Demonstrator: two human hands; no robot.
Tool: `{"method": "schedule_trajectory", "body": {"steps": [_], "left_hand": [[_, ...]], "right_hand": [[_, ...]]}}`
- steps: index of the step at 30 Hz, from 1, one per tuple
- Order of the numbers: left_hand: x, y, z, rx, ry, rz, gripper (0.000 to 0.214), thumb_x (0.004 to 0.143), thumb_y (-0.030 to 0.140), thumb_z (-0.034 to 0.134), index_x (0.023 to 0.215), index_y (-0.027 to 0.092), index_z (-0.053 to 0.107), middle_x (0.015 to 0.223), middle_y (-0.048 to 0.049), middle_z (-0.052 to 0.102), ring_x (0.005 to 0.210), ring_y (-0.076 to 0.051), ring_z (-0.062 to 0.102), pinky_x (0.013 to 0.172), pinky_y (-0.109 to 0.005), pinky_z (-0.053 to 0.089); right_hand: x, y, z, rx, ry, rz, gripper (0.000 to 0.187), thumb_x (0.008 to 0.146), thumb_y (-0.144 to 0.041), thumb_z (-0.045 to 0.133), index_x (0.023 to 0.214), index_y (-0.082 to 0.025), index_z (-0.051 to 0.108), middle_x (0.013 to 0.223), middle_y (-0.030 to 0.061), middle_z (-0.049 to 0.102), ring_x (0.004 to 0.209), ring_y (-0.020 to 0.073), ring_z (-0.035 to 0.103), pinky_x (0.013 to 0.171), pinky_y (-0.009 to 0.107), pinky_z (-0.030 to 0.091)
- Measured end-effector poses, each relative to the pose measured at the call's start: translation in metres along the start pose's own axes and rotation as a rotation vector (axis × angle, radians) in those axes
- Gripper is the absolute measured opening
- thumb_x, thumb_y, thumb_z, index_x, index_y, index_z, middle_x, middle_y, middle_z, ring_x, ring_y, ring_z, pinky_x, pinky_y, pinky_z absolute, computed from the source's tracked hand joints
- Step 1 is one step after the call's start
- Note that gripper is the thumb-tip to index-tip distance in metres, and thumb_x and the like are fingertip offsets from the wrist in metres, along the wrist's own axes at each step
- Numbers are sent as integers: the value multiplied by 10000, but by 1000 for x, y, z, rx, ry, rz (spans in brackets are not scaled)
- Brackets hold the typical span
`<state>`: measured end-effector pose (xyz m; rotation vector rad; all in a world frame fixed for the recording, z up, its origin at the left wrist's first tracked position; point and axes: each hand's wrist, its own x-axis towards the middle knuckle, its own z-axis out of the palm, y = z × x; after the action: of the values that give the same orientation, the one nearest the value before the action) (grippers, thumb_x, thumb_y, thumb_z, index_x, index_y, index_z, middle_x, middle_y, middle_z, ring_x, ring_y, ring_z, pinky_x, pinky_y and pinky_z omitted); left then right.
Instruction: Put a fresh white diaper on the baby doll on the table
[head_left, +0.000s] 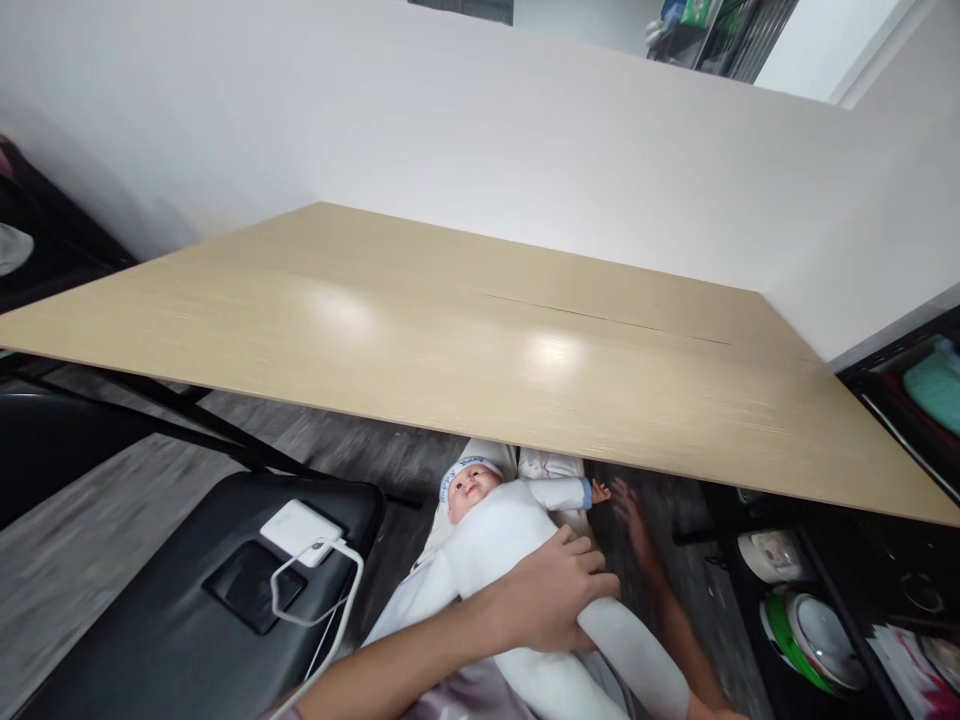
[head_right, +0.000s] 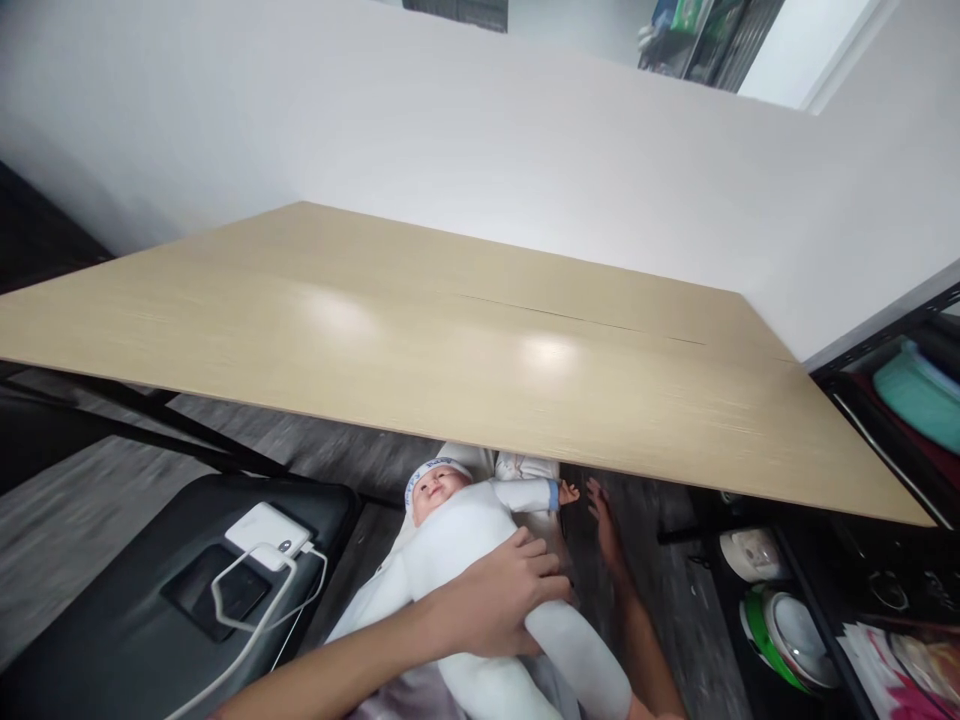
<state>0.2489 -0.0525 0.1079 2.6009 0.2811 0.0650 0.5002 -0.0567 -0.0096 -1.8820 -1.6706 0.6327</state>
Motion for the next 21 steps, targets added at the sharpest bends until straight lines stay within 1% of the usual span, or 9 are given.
{"method": "schedule_trajectory", "body": {"steps": [2,5,7,9,12,14,17,19,21], "left_hand": [[0,1,0,14,6,12,469,922,516,738,1306,256,667,1156,-66,735,1102,-293,624,945,-417,373],[1,2,-1,36,6,25,449,931,514,734,1296,261,668,1122,-57,728,1087,-291,624,954,-411,375],[1,4,0,51,4,28,441,928,503,748,1290,265,667,1099,-50,720,1076,-289,623,984,-416,376],[-2,6,1,70,16,17,404,945,490,736,1269,258,668,1085,-48,712,1062,-285,618,989,-423,385],[-10,10,1,79,42,-42,328,976,447,702,1235,249,659,1099,-49,704,1067,-280,609,954,-423,414],[-17,15,-4,87,47,-105,328,969,406,712,1247,246,645,1149,-60,700,1097,-289,607,965,-434,434],[-33,28,-17,112,81,-164,496,970,384,723,1423,248,575,1279,-93,687,1158,-316,605,1033,-477,463],[-49,35,-21,107,170,-97,615,1006,378,700,1567,263,474,1408,-107,662,1249,-315,589,1096,-473,476],[-70,38,-16,82,321,78,606,1037,346,680,1598,302,453,1444,-74,676,1301,-271,587,1138,-401,492]], "right_hand": [[-9,6,-10,50,31,-7,442,1120,-418,356,1457,-277,604,1473,172,609,1329,352,639,1066,518,567],[-9,-8,-23,97,-28,-126,526,1038,-474,517,1541,-319,537,1563,134,570,1471,332,538,1221,471,446],[6,-34,-23,46,-172,-258,641,960,-457,678,1564,-305,527,1587,118,561,1498,315,501,1278,481,375],[28,-67,-17,-98,-378,-355,617,952,-368,685,1545,-261,553,1568,133,586,1468,310,520,1247,467,395],[60,-117,-3,-313,-638,-373,435,873,-228,683,1308,-197,693,1252,124,767,1162,305,704,989,382,535],[71,-144,5,-345,-662,-392,315,901,-232,635,1204,-190,712,1118,119,795,1017,300,734,858,358,528],[68,-176,6,-359,-600,-452,275,936,-268,596,1182,-182,685,1113,141,787,984,306,729,853,367,492],[57,-192,0,-322,-524,-495,274,901,-273,619,1159,-195,666,1096,125,780,981,301,718,850,361,483],[41,-203,-9,-179,-405,-501,319,827,-229,630,1145,-217,655,1060,89,775,969,286,708,820,341,482]]}}
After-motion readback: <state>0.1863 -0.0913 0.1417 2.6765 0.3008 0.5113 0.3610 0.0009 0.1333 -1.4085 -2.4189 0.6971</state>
